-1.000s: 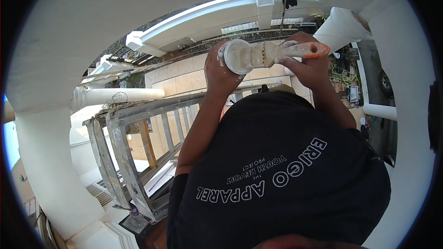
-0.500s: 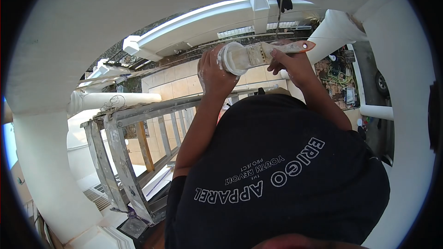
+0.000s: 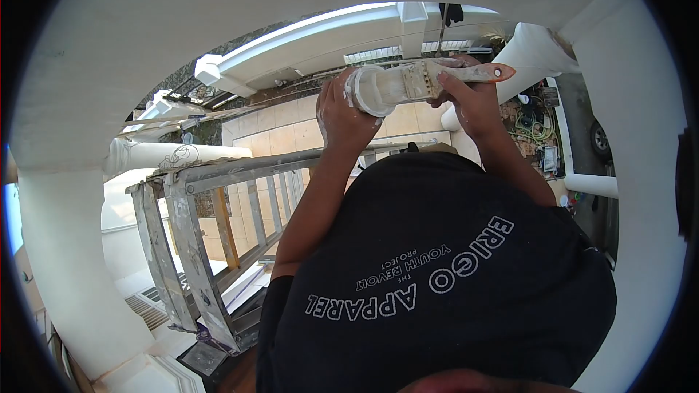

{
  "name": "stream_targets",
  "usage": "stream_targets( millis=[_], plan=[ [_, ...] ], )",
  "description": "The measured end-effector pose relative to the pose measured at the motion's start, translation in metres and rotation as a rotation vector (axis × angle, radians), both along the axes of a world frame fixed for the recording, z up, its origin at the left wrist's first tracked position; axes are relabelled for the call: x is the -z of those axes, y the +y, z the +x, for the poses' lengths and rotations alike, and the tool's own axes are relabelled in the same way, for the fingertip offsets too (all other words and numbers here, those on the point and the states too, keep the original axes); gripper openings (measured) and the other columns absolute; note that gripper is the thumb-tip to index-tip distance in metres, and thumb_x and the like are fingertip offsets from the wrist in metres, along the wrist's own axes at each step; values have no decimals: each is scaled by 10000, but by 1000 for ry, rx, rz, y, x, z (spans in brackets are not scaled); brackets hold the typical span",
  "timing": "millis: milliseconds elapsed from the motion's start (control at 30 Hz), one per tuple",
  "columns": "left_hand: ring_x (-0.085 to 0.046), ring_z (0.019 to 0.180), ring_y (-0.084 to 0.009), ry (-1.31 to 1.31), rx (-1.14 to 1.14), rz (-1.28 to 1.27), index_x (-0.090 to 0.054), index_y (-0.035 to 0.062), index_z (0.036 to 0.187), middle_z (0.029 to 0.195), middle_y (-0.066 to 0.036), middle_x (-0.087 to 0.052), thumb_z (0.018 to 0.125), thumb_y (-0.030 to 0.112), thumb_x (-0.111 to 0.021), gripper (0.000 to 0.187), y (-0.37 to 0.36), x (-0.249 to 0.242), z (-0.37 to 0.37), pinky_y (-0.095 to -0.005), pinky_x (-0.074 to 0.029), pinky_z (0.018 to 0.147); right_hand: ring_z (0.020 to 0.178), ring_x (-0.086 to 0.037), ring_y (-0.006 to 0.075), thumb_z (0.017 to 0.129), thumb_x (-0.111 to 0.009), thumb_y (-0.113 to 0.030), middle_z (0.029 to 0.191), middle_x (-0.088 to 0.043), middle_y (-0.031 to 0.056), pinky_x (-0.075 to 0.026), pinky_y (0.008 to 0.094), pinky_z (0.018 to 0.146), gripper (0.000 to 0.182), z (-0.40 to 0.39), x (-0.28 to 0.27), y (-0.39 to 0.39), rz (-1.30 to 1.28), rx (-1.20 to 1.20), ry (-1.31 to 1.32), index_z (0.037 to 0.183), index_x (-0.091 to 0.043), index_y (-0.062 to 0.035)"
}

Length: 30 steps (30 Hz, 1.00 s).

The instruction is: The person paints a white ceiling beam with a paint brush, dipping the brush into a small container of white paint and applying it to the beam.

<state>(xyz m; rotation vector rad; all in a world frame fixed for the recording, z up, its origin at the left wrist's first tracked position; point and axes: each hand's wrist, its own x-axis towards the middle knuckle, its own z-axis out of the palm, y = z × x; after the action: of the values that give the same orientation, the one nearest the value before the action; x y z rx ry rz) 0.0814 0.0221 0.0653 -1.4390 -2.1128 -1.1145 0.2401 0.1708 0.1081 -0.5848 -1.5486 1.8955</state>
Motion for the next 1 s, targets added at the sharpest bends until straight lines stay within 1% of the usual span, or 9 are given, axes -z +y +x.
stream_targets(
  millis=[167,267,367,433,667,833,867,933,1000],
  plan=[
    [-604,1034,-344,-14,-15,16,-505,64,1238,1119,-139,-604,577,263,-912,801,1,-1,0,-456,-487,899,667,-678,204,877,-670,-82,908,-672,160,-578,295,605,286,-2,16,7,-45,30,93,1082,-543,71],
    [-608,1032,-340,-118,-40,-8,-489,58,1245,1113,-141,-603,594,230,-902,790,-1,-4,2,-444,-492,892,819,-664,236,882,-634,-66,1122,-619,173,-558,343,619,393,0,23,9,-65,-31,20,1230,-477,27],
    [-618,1045,-319,-295,-47,22,-463,50,1246,1116,-144,-605,628,208,-891,768,2,-10,5,-415,-499,902,763,-650,242,893,-606,-85,1072,-640,160,-526,355,617,337,-3,30,16,-305,-54,169,1206,-505,-13],
    [-627,1058,-283,-598,-2,-5,-442,44,1241,1127,-149,-609,654,202,-885,752,4,-14,7,-381,-507,907,657,-663,234,898,-607,-104,892,-676,155,-557,320,589,251,-6,35,15,-499,-52,273,1110,-563,23],
    [-619,1063,-217,-787,14,79,-443,20,1211,1134,-134,-611,661,174,-884,722,7,-20,7,-350,-521,895,655,-629,194,892,-621,-184,838,-673,93,-524,303,603,278,-15,40,18,-697,-84,236,1122,-596,-30],
    [-607,1073,-190,-873,140,208,-410,17,1210,1149,-122,-597,676,17,-837,683,15,-10,-11,-325,-519,925,652,-600,148,867,-654,-229,804,-657,57,-530,243,593,266,-28,53,27,-975,-204,244,1063,-641,-49],
    [-607,1073,-190,-866,136,228,-410,17,1210,1149,-122,-597,676,17,-837,683,16,-12,-15,-325,-519,925,661,-619,142,868,-650,-224,790,-661,66,-553,233,602,266,-31,57,28,-1006,-278,316,1054,-641,-33],
    [-624,1032,-248,-869,147,255,-410,-7,1192,1111,-148,-607,628,257,-918,804,18,-20,-22,-342,-501,897,675,-640,153,888,-625,-213,789,-666,86,-566,240,614,242,-39,51,23,-1028,-299,342,1028,-636,-17],
    [-624,1033,-248,-884,162,304,-407,-10,1188,1123,-147,-603,642,238,-909,783,22,-23,-28,-346,-502,898,720,-674,176,915,-589,-204,808,-679,115,-581,257,645,228,-44,47,23,-1082,-333,379,1002,-629,3]
  ],
)
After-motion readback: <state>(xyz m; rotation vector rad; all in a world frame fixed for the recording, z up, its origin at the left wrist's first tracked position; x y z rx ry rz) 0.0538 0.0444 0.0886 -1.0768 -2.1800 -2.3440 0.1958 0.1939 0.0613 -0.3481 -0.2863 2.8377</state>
